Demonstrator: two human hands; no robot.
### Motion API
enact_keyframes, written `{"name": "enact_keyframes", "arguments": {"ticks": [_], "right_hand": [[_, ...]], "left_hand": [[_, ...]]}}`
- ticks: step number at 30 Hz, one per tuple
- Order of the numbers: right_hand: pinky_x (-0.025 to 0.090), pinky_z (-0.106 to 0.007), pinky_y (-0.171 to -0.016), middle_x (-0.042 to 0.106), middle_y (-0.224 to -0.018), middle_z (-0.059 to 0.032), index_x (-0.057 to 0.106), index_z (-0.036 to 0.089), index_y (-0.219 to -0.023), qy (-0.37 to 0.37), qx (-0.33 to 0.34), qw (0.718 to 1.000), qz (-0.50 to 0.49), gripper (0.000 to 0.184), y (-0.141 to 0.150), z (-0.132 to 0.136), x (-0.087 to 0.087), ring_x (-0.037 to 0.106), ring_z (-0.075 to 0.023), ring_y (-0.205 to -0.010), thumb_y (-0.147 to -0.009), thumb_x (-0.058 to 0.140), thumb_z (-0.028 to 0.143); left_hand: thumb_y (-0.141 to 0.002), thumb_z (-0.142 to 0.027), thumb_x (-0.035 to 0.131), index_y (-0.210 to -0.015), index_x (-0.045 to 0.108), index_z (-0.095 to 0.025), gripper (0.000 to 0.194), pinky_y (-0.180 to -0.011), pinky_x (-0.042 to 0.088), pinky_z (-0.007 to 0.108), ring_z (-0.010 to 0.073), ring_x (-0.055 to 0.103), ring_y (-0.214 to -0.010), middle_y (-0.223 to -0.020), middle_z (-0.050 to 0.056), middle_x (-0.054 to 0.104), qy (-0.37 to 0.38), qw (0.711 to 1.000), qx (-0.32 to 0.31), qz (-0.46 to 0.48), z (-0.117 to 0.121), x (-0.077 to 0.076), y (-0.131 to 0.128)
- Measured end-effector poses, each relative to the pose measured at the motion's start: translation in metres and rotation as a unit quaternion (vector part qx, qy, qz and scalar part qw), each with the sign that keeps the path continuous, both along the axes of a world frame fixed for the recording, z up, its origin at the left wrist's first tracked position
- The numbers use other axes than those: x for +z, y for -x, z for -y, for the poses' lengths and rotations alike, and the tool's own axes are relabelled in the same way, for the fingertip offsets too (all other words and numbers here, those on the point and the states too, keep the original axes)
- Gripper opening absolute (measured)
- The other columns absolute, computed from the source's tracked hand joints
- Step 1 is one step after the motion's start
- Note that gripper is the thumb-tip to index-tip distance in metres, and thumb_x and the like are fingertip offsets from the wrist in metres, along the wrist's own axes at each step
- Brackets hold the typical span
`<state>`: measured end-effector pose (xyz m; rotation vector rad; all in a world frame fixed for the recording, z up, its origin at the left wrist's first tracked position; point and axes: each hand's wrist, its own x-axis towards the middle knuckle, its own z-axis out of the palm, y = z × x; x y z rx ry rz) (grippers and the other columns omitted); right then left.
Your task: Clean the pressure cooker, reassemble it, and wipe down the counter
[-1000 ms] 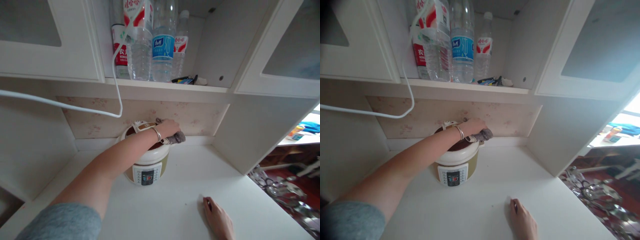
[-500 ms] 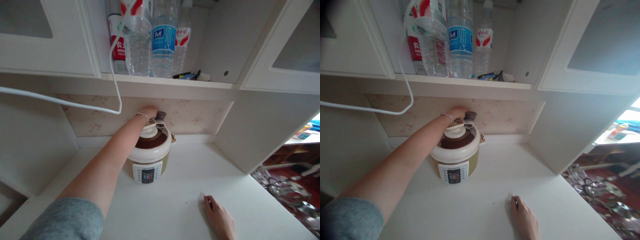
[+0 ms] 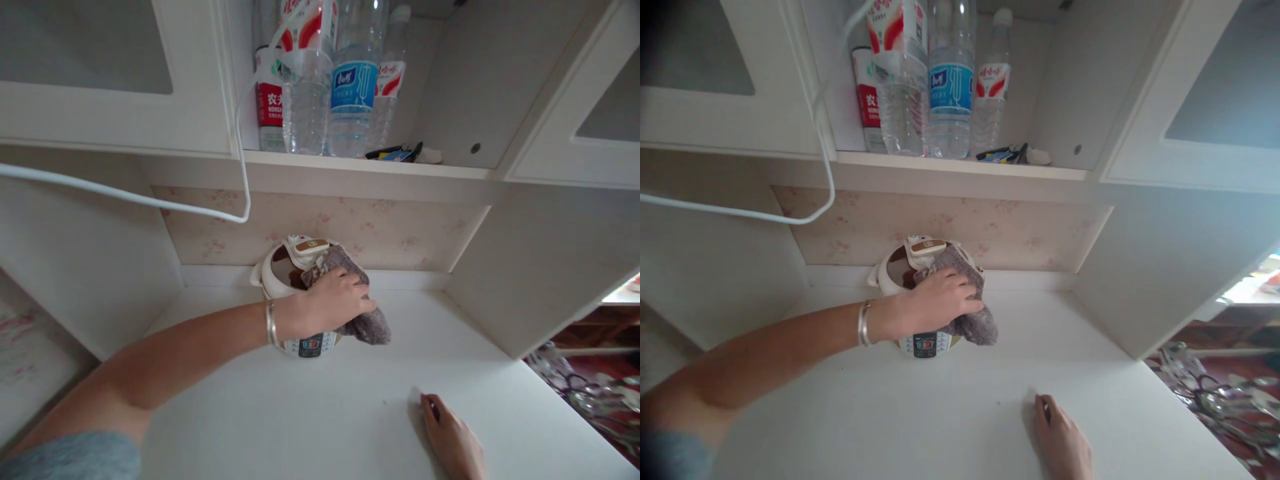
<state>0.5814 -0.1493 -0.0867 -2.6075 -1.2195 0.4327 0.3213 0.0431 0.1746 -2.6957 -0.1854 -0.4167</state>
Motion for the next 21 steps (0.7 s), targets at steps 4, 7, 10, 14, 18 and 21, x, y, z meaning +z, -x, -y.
{"name": "enact_keyframes", "arguments": {"ticks": [4, 7, 10, 14, 18, 21], "right_hand": [[0.044, -0.032, -0.069, 0.072, -0.101, -0.0050, 0.056, 0.030, -0.109, 0.007, 0.000, 1.000, -0.015, 0.047, 0.000, 0.000, 0.001, 0.067, -0.0259, -0.093, -0.091, 0.022, 0.056], [0.044, -0.032, -0.067, 0.071, -0.103, -0.0041, 0.057, 0.031, -0.107, 0.002, 0.009, 1.000, -0.014, 0.045, -0.001, -0.001, 0.000, 0.067, -0.0256, -0.093, -0.091, 0.023, 0.055], [0.044, -0.032, -0.066, 0.071, -0.104, -0.0039, 0.059, 0.031, -0.106, -0.003, 0.009, 1.000, -0.003, 0.044, -0.001, -0.002, -0.003, 0.067, -0.0256, -0.092, -0.091, 0.025, 0.054], [0.044, -0.032, -0.066, 0.071, -0.106, -0.0042, 0.060, 0.031, -0.107, -0.005, 0.005, 1.000, 0.001, 0.045, -0.002, -0.001, -0.006, 0.067, -0.0261, -0.093, -0.090, 0.026, 0.054], [0.043, -0.032, -0.066, 0.071, -0.104, -0.0032, 0.058, 0.031, -0.107, -0.003, 0.003, 1.000, -0.007, 0.045, -0.002, 0.000, -0.005, 0.066, -0.0260, -0.092, -0.091, 0.025, 0.056], [0.043, -0.032, -0.066, 0.071, -0.102, -0.0030, 0.058, 0.030, -0.106, -0.014, 0.009, 1.000, -0.007, 0.045, 0.000, 0.001, -0.004, 0.066, -0.0254, -0.092, -0.091, 0.024, 0.055]], "left_hand": [[-0.090, -0.012, 0.049, -0.124, 0.057, -0.027, 0.038, -0.095, 0.040, 0.042, 0.0235, 0.052, -0.111, -0.117, 0.006, 0.063, 0.005, 0.998, 0.038, 0.045, -0.009, -0.012, 0.083], [-0.088, -0.007, 0.044, -0.131, 0.052, -0.023, 0.047, -0.102, 0.039, 0.042, 0.0235, 0.047, -0.120, -0.129, 0.007, 0.058, 0.053, 0.988, 0.096, 0.110, -0.044, -0.029, 0.133], [-0.085, -0.006, 0.039, -0.131, 0.052, -0.017, 0.049, -0.105, 0.038, 0.039, 0.0216, 0.049, -0.121, -0.129, 0.009, 0.057, 0.140, 0.946, 0.200, 0.215, -0.086, -0.041, 0.157], [-0.087, -0.017, 0.040, -0.128, 0.055, -0.014, 0.043, -0.101, 0.041, 0.031, 0.0202, 0.055, -0.116, -0.127, 0.008, 0.061, 0.253, 0.870, 0.313, 0.285, -0.128, -0.041, 0.153], [-0.087, -0.017, 0.042, -0.128, 0.056, -0.014, 0.043, -0.101, 0.040, 0.029, 0.0207, 0.055, -0.117, -0.128, 0.008, 0.061, 0.269, 0.854, 0.331, 0.300, -0.136, -0.037, 0.145], [-0.087, -0.018, 0.042, -0.127, 0.055, -0.013, 0.042, -0.103, 0.039, 0.031, 0.0213, 0.054, -0.118, -0.128, 0.009, 0.061, 0.247, 0.851, 0.325, 0.331, -0.117, -0.040, 0.150]]}}
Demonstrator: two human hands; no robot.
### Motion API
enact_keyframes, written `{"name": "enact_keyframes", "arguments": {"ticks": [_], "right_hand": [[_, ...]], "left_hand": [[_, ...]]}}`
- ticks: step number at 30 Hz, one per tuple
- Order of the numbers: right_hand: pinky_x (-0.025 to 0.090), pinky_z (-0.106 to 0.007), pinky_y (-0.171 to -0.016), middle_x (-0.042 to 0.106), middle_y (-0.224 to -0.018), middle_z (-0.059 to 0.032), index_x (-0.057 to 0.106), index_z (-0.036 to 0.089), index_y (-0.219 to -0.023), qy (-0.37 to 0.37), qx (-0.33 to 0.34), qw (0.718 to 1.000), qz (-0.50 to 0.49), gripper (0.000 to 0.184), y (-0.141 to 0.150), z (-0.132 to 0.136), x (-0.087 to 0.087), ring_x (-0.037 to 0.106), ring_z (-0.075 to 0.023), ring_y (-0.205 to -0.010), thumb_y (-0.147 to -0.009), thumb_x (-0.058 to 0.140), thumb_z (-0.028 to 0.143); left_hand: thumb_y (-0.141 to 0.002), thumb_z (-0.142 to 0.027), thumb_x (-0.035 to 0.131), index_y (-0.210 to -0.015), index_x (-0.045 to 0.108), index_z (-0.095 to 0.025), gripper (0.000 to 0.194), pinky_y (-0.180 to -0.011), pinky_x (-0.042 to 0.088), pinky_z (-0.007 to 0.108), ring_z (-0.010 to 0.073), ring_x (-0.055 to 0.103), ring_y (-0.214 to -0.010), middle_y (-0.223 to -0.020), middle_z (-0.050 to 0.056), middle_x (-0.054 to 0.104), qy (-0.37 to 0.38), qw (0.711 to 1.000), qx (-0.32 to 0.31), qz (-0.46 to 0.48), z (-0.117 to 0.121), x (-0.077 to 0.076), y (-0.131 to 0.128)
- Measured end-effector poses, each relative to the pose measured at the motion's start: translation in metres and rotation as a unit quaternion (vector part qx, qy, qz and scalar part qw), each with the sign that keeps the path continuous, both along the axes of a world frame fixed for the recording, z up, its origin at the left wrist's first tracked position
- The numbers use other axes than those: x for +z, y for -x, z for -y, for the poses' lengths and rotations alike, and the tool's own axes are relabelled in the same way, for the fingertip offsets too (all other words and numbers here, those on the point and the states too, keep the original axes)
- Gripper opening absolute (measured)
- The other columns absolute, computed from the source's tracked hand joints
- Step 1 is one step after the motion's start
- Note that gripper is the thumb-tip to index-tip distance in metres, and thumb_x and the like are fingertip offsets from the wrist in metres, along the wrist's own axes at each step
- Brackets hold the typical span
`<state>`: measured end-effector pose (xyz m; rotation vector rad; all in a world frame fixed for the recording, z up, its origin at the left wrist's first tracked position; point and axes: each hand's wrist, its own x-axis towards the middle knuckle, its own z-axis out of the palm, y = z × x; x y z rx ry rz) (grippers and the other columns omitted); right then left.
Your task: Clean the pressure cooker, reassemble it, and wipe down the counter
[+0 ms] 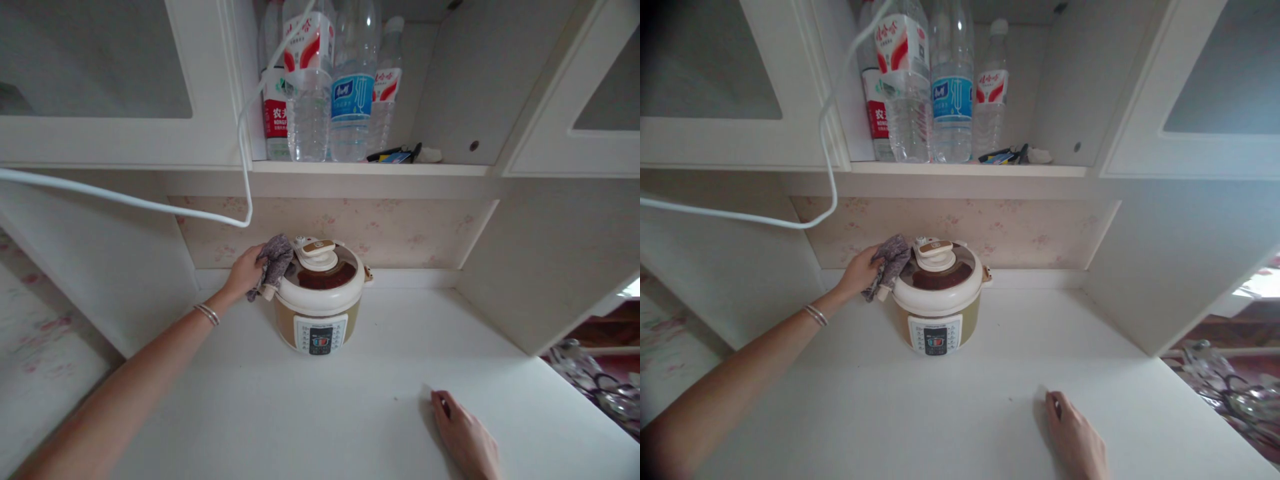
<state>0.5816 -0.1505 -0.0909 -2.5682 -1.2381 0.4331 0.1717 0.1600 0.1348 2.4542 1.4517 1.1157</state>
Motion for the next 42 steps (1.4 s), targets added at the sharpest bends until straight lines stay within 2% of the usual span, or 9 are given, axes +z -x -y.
{"name": "enact_keyframes", "arguments": {"ticks": [6, 12, 17, 22, 26, 28, 32, 34, 42], "right_hand": [[0.042, -0.031, -0.065, 0.071, -0.105, -0.0039, 0.059, 0.030, -0.107, -0.008, 0.009, 1.000, 0.018, 0.045, 0.002, 0.001, 0.002, 0.066, -0.0250, -0.091, -0.092, 0.024, 0.054], [0.041, -0.031, -0.067, 0.070, -0.107, -0.0052, 0.059, 0.029, -0.110, -0.002, 0.009, 1.000, 0.013, 0.047, 0.006, 0.005, 0.007, 0.065, -0.0255, -0.094, -0.092, 0.023, 0.053], [0.041, -0.031, -0.072, 0.070, -0.102, -0.0069, 0.060, 0.027, -0.108, -0.060, -0.030, 0.997, -0.039, 0.052, 0.003, 0.009, 0.009, 0.063, -0.0257, -0.094, -0.090, 0.022, 0.058], [0.042, -0.030, -0.078, 0.068, -0.106, -0.0094, 0.060, 0.022, -0.105, -0.186, -0.135, 0.969, -0.095, 0.054, -0.003, 0.019, 0.011, 0.061, -0.0246, -0.097, -0.088, 0.025, 0.059], [0.041, -0.031, -0.084, 0.065, -0.110, -0.0098, 0.061, 0.020, -0.104, -0.255, -0.166, 0.943, -0.134, 0.052, -0.006, 0.024, 0.012, 0.056, -0.0253, -0.104, -0.083, 0.034, 0.058], [0.044, -0.030, -0.077, 0.065, -0.100, -0.0076, 0.061, 0.019, -0.102, -0.318, -0.214, 0.905, -0.183, 0.050, -0.011, 0.024, 0.012, 0.058, -0.0222, -0.094, -0.079, 0.040, 0.059], [0.039, -0.026, -0.053, 0.054, -0.071, 0.0006, 0.056, 0.019, -0.083, -0.489, -0.381, 0.715, -0.323, 0.036, -0.027, 0.027, 0.018, 0.048, -0.0122, -0.058, -0.068, 0.051, 0.052], [0.037, -0.025, -0.052, 0.053, -0.071, 0.0017, 0.056, 0.020, -0.080, -0.518, -0.391, 0.686, -0.328, 0.031, -0.029, 0.031, 0.025, 0.046, -0.0107, -0.056, -0.066, 0.055, 0.048], [0.045, -0.039, -0.083, 0.063, -0.107, -0.0091, 0.064, 0.021, -0.103, -0.369, -0.006, 0.929, -0.018, 0.047, 0.041, 0.011, 0.058, 0.055, -0.0259, -0.099, -0.082, 0.046, 0.059]], "left_hand": [[-0.091, -0.026, 0.044, -0.129, 0.051, -0.021, 0.039, -0.101, 0.042, 0.036, 0.0232, 0.055, -0.116, -0.125, 0.008, 0.061, -0.047, 0.999, 0.019, 0.014, 0.092, -0.015, -0.008], [-0.090, -0.013, 0.045, -0.133, 0.048, -0.025, 0.045, -0.104, 0.041, 0.039, 0.0207, 0.051, -0.117, -0.128, 0.006, 0.059, -0.084, 0.980, -0.168, -0.069, 0.177, -0.041, -0.072], [-0.095, -0.021, 0.040, -0.137, 0.046, -0.030, 0.044, -0.102, 0.042, 0.041, 0.0200, 0.049, -0.123, -0.137, 0.004, 0.054, -0.041, 0.925, -0.337, -0.171, 0.209, -0.098, -0.146], [-0.092, -0.056, 0.039, -0.148, 0.030, -0.033, 0.061, -0.111, 0.022, 0.063, 0.0326, 0.024, -0.141, -0.154, 0.010, 0.030, 0.094, 0.904, -0.340, -0.240, 0.231, -0.169, -0.208], [-0.086, -0.065, 0.040, -0.151, 0.021, -0.030, 0.076, -0.114, 0.012, 0.061, 0.0332, 0.011, -0.144, -0.158, 0.011, 0.016, 0.175, 0.892, -0.368, -0.197, 0.239, -0.175, -0.226], [-0.087, -0.062, 0.042, -0.150, 0.025, -0.026, 0.074, -0.116, 0.019, 0.054, 0.0311, 0.015, -0.144, -0.158, 0.011, 0.015, 0.207, 0.892, -0.370, -0.155, 0.242, -0.169, -0.219], [-0.094, -0.043, 0.042, -0.141, 0.041, -0.021, 0.052, -0.112, 0.034, 0.041, 0.0247, 0.031, -0.140, -0.154, 0.011, 0.029, 0.221, 0.928, -0.298, -0.032, 0.251, -0.171, -0.169], [-0.094, -0.036, 0.043, -0.136, 0.048, -0.021, 0.044, -0.111, 0.036, 0.041, 0.0229, 0.038, -0.136, -0.147, 0.011, 0.041, 0.203, 0.948, -0.246, -0.005, 0.258, -0.181, -0.130], [-0.094, -0.031, 0.045, -0.121, 0.058, -0.021, 0.033, -0.102, 0.044, 0.054, 0.0269, 0.053, -0.123, -0.129, 0.009, 0.059, 0.045, 0.995, 0.055, -0.067, 0.271, -0.241, 0.028]]}}
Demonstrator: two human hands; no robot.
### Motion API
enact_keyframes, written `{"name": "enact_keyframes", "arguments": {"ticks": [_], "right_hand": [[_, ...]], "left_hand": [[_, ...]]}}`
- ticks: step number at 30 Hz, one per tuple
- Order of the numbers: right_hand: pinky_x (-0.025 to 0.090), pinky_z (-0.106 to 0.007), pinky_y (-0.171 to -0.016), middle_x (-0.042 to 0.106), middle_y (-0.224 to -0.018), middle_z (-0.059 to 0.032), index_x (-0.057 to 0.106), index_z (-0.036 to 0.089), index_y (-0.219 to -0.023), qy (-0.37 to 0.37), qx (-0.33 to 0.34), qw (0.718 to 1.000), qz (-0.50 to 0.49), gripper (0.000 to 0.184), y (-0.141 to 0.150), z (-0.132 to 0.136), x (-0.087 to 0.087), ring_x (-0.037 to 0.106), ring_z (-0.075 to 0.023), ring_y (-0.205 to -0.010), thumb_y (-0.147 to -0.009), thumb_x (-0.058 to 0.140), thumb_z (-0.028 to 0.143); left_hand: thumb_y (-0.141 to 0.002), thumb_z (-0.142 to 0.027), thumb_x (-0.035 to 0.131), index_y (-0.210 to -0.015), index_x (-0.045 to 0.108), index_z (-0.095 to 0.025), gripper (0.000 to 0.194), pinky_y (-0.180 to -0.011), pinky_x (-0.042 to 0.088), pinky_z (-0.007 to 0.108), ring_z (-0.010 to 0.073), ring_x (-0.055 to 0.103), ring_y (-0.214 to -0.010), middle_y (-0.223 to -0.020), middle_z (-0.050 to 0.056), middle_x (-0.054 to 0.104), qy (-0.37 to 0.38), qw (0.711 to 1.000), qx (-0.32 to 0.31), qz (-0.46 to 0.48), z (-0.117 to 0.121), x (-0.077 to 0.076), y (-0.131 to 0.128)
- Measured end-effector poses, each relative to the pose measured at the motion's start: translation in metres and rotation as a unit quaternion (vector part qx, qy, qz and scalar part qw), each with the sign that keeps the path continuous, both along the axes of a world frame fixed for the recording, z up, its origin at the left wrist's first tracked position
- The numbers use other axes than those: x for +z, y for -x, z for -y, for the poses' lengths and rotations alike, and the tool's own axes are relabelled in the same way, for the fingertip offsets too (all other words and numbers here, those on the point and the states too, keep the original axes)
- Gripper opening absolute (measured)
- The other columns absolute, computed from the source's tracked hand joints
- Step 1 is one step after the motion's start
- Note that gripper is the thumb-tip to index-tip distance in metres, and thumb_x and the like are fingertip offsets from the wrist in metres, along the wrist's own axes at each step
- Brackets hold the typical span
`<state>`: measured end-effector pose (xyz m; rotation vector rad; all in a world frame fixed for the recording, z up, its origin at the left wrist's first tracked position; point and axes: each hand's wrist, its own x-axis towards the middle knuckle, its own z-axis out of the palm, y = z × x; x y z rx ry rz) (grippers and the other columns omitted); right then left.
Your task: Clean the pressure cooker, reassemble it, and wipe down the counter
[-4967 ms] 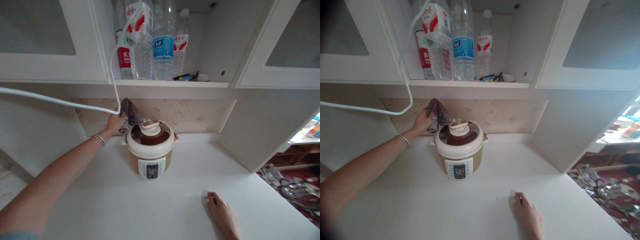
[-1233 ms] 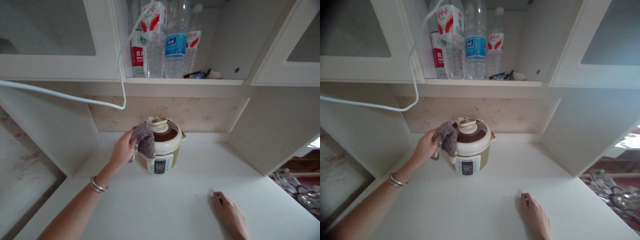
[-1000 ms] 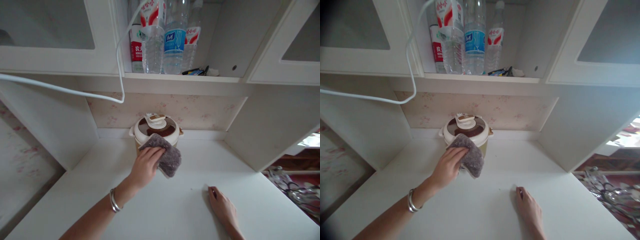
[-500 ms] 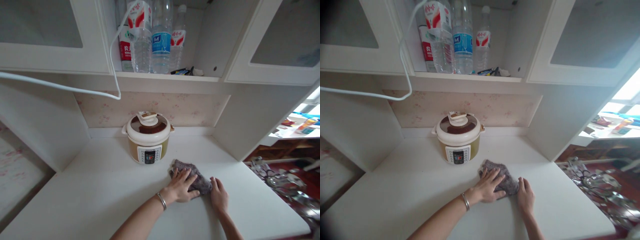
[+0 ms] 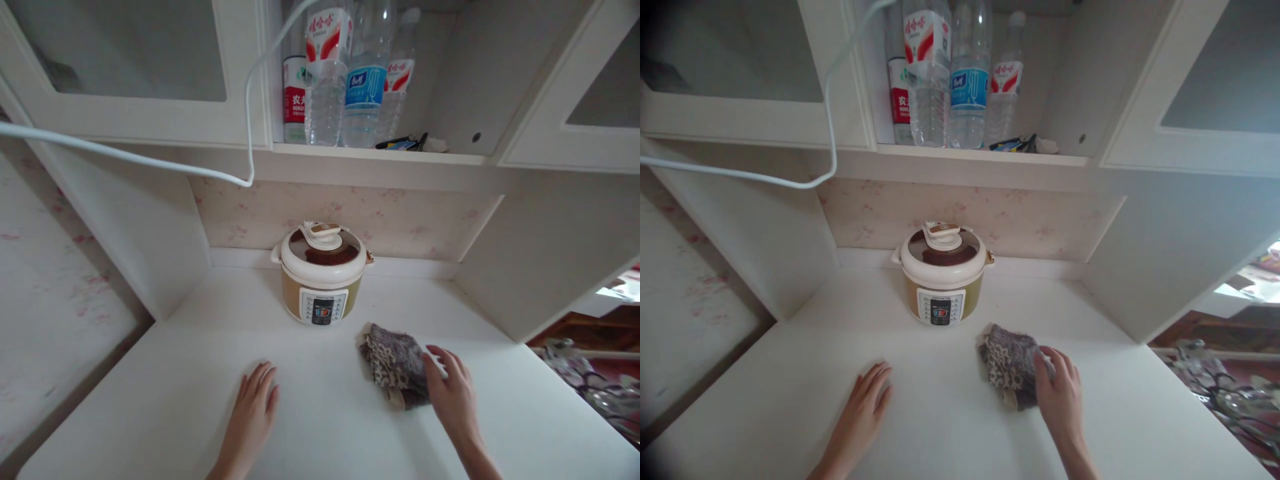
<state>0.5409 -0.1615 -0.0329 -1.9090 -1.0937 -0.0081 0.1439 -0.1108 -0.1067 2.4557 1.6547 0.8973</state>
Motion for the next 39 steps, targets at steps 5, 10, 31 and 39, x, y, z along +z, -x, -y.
{"name": "enact_keyframes", "arguments": {"ticks": [5, 10, 31, 39], "right_hand": [[0.029, -0.056, -0.103, 0.054, -0.133, -0.0062, 0.054, 0.028, -0.127, 0.162, 0.112, 0.968, 0.158, 0.047, 0.053, -0.027, -0.015, 0.045, -0.0281, -0.123, -0.090, 0.037, 0.052], [0.008, -0.066, -0.108, 0.047, -0.142, -0.0022, 0.049, 0.034, -0.133, 0.216, 0.128, 0.927, 0.277, 0.044, 0.054, -0.019, -0.044, 0.036, -0.0271, -0.133, -0.093, 0.034, 0.044], [0.044, -0.038, -0.103, 0.053, -0.137, -0.0063, 0.059, 0.024, -0.126, 0.156, 0.217, 0.927, 0.262, 0.040, 0.030, 0.029, -0.067, 0.050, -0.0218, -0.124, -0.094, 0.040, 0.039], [0.045, -0.041, -0.104, 0.058, -0.133, -0.0048, 0.063, 0.023, -0.123, 0.158, 0.196, 0.937, 0.243, 0.039, 0.032, 0.022, -0.067, 0.053, -0.0230, -0.123, -0.095, 0.042, 0.040]], "left_hand": [[-0.093, -0.032, 0.047, -0.123, 0.059, -0.018, 0.035, -0.103, 0.044, 0.048, 0.0260, 0.053, -0.123, -0.133, 0.010, 0.057, -0.058, 0.994, 0.026, -0.091, 0.007, -0.020, 0.030], [-0.093, -0.031, 0.047, -0.126, 0.058, -0.020, 0.037, -0.105, 0.042, 0.045, 0.0254, 0.051, -0.125, -0.136, 0.009, 0.055, -0.068, 0.992, 0.021, -0.105, 0.011, -0.019, 0.030], [-0.086, -0.048, 0.056, -0.132, 0.051, -0.027, 0.051, -0.100, 0.045, 0.039, 0.0249, 0.043, -0.131, -0.148, 0.008, 0.041, 0.323, 0.797, -0.059, 0.508, -0.129, 0.105, 0.005], [-0.086, -0.065, 0.046, -0.148, 0.018, -0.042, 0.072, -0.103, 0.037, 0.057, 0.0291, 0.025, -0.141, -0.158, 0.000, 0.021, 0.350, 0.795, -0.107, 0.484, -0.200, 0.121, -0.046]]}}
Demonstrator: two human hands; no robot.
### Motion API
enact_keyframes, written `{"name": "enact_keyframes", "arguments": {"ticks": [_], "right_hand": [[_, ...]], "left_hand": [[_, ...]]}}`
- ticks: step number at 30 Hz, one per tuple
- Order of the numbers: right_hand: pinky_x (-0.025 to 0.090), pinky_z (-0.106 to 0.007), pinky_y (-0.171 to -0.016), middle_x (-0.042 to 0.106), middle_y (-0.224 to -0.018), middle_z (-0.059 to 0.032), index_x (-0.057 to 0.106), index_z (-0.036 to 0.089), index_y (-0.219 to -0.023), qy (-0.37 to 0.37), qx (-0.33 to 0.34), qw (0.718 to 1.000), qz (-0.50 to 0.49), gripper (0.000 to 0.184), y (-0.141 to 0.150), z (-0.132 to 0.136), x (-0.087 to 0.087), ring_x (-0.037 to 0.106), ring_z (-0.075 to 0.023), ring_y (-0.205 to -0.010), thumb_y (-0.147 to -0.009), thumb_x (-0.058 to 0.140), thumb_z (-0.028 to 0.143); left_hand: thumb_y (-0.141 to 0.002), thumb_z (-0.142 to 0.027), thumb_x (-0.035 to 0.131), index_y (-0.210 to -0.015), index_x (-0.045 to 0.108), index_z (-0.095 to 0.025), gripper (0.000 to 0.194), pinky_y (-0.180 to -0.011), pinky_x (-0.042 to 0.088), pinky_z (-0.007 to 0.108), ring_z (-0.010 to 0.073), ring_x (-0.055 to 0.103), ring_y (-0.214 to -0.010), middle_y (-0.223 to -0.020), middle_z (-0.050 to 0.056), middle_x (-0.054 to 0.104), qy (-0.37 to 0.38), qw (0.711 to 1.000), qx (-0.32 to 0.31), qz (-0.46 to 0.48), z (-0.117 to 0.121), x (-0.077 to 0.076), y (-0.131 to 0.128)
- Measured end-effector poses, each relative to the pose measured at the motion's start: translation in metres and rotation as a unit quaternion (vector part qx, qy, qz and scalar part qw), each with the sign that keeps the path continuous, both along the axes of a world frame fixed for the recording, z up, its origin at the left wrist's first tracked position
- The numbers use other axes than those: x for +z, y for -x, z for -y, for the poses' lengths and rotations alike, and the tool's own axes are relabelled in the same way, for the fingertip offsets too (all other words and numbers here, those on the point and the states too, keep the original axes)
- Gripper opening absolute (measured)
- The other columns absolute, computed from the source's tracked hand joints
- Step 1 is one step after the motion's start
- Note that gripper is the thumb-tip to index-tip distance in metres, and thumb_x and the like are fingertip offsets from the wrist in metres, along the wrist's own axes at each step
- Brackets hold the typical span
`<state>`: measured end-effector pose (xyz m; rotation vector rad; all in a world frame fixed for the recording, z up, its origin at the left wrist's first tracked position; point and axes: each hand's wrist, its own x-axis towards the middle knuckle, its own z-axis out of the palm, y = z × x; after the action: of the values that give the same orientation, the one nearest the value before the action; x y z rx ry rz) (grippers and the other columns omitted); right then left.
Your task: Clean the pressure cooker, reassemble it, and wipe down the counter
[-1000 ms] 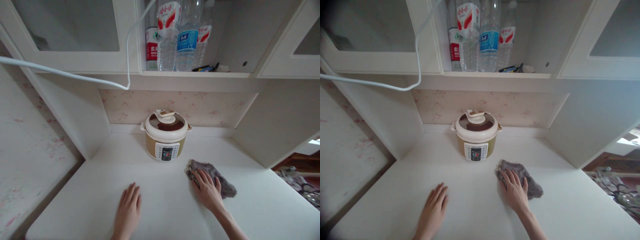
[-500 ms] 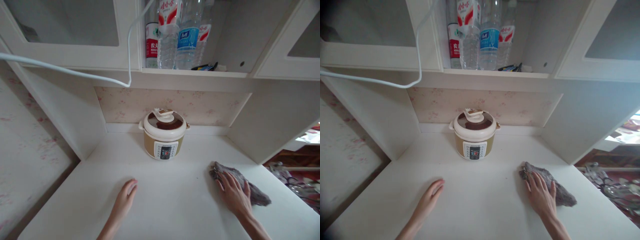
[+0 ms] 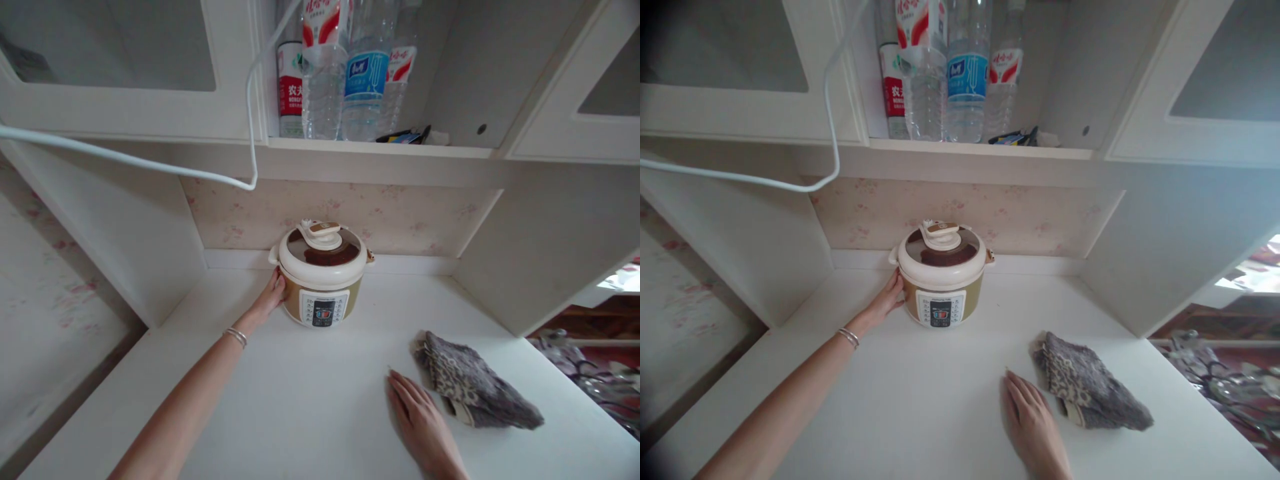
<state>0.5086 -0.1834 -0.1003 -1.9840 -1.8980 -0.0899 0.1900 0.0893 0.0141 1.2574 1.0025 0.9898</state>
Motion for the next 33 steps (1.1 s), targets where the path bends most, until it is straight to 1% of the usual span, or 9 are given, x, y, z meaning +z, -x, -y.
{"name": "enact_keyframes", "arguments": {"ticks": [3, 7, 12, 14, 18, 22, 25, 28, 33], "right_hand": [[0.047, -0.040, -0.102, 0.059, -0.131, -0.0047, 0.064, 0.024, -0.121, -0.024, 0.003, 1.000, 0.019, 0.038, 0.002, -0.001, 0.000, 0.055, -0.0232, -0.120, -0.093, 0.045, 0.042], [0.048, -0.042, -0.099, 0.060, -0.130, -0.0045, 0.064, 0.025, -0.120, -0.033, 0.001, 0.999, 0.037, 0.039, 0.004, -0.003, -0.003, 0.056, -0.0248, -0.118, -0.091, 0.048, 0.046], [0.048, -0.043, -0.099, 0.062, -0.127, -0.0048, 0.064, 0.024, -0.118, -0.036, -0.005, 0.998, 0.041, 0.039, 0.005, -0.005, -0.006, 0.056, -0.0253, -0.118, -0.091, 0.048, 0.047], [0.048, -0.043, -0.098, 0.062, -0.126, -0.0048, 0.064, 0.024, -0.118, -0.037, -0.004, 0.998, 0.047, 0.040, 0.005, -0.005, -0.006, 0.057, -0.0258, -0.117, -0.091, 0.048, 0.049], [0.048, -0.041, -0.097, 0.062, -0.127, -0.0046, 0.064, 0.023, -0.118, -0.039, -0.001, 0.997, 0.060, 0.040, 0.005, -0.005, -0.006, 0.057, -0.0252, -0.117, -0.091, 0.048, 0.049], [0.047, -0.041, -0.098, 0.061, -0.128, -0.0043, 0.062, 0.024, -0.120, -0.040, 0.001, 0.997, 0.064, 0.040, 0.005, -0.004, -0.006, 0.056, -0.0249, -0.118, -0.091, 0.049, 0.048], [0.046, -0.042, -0.098, 0.061, -0.128, -0.0044, 0.062, 0.024, -0.120, -0.045, 0.004, 0.997, 0.060, 0.040, 0.004, -0.005, -0.006, 0.056, -0.0254, -0.117, -0.090, 0.050, 0.049], [0.046, -0.042, -0.098, 0.062, -0.127, -0.0045, 0.062, 0.026, -0.118, -0.055, 0.005, 0.997, 0.056, 0.040, 0.005, -0.005, -0.006, 0.057, -0.0258, -0.116, -0.090, 0.050, 0.050], [0.045, -0.042, -0.099, 0.061, -0.127, -0.0049, 0.061, 0.024, -0.119, -0.055, 0.004, 0.996, 0.064, 0.039, 0.006, -0.006, -0.006, 0.056, -0.0256, -0.116, -0.090, 0.051, 0.049]], "left_hand": [[-0.085, -0.064, 0.049, -0.147, 0.019, -0.045, 0.072, -0.099, 0.041, 0.056, 0.0297, 0.025, -0.141, -0.158, -0.001, 0.020, -0.009, 1.000, -0.017, 0.008, 0.001, -0.003, 0.002], [-0.085, -0.060, 0.054, -0.147, 0.024, -0.043, 0.071, -0.095, 0.048, 0.050, 0.0306, 0.029, -0.139, -0.157, 0.000, 0.022, -0.022, 0.999, -0.022, 0.031, 0.005, -0.002, 0.002], [-0.080, -0.055, 0.064, -0.150, 0.016, -0.040, 0.085, -0.095, 0.048, 0.049, 0.0324, 0.033, -0.137, -0.156, 0.006, 0.026, -0.016, 0.997, -0.067, 0.038, 0.011, -0.002, -0.017], [-0.078, -0.054, 0.067, -0.150, 0.012, -0.039, 0.092, -0.098, 0.044, 0.051, 0.0328, 0.032, -0.138, -0.155, 0.008, 0.027, -0.010, 0.997, -0.076, 0.019, 0.012, -0.003, -0.028], [-0.077, -0.055, 0.068, -0.151, 0.009, -0.039, 0.095, -0.102, 0.040, 0.053, 0.0321, 0.029, -0.139, -0.157, 0.008, 0.023, -0.006, 0.996, -0.089, -0.002, 0.014, -0.001, -0.054], [-0.078, -0.052, 0.069, -0.151, 0.007, -0.037, 0.097, -0.101, 0.042, 0.048, 0.0294, 0.038, -0.134, -0.154, 0.008, 0.030, 0.001, 0.993, -0.115, 0.028, 0.017, 0.001, -0.080], [-0.078, -0.052, 0.069, -0.152, 0.006, -0.035, 0.098, -0.098, 0.046, 0.044, 0.0274, 0.046, -0.128, -0.152, 0.009, 0.035, -0.006, 0.992, -0.124, 0.036, 0.017, -0.005, -0.101], [-0.079, -0.052, 0.067, -0.152, 0.007, -0.031, 0.097, -0.098, 0.046, 0.041, 0.0257, 0.050, -0.125, -0.147, 0.009, 0.042, -0.038, 0.991, -0.127, 0.014, 0.015, -0.015, -0.126], [-0.082, -0.052, 0.063, -0.153, 0.008, -0.023, 0.095, -0.105, 0.039, 0.042, 0.0258, 0.054, -0.121, -0.141, 0.011, 0.050, -0.136, 0.982, -0.118, -0.056, 0.013, -0.028, -0.176]]}}
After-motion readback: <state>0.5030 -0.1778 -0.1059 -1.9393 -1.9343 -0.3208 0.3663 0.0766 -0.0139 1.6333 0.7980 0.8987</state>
